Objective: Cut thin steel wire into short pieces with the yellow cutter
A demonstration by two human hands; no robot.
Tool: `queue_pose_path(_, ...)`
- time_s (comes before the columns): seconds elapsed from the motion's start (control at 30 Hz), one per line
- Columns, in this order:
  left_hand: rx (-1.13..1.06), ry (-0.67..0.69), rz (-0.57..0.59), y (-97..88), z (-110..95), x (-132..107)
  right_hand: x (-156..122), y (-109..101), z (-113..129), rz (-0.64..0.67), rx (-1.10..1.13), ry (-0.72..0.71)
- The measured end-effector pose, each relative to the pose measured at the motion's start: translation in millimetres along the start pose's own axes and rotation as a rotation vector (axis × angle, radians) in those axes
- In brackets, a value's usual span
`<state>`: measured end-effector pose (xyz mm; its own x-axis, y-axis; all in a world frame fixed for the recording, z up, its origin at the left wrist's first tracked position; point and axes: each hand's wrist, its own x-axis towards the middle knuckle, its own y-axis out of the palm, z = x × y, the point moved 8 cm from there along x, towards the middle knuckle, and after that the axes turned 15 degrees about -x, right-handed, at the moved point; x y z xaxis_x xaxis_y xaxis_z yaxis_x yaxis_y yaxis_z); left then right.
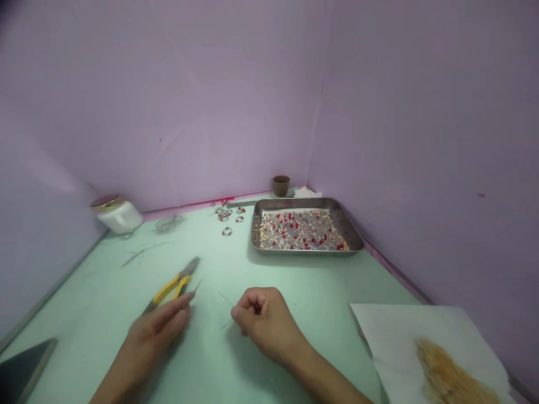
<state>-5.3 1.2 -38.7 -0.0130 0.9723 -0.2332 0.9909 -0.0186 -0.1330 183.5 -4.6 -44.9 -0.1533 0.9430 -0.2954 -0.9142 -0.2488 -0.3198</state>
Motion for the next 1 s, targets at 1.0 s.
queue_pose_path(1.0, 0.232, 0.201, 0.175, 16.7, -19.1, -13.5, -3.5, 4.3, 6.3, 0.047, -0.047, -0.063)
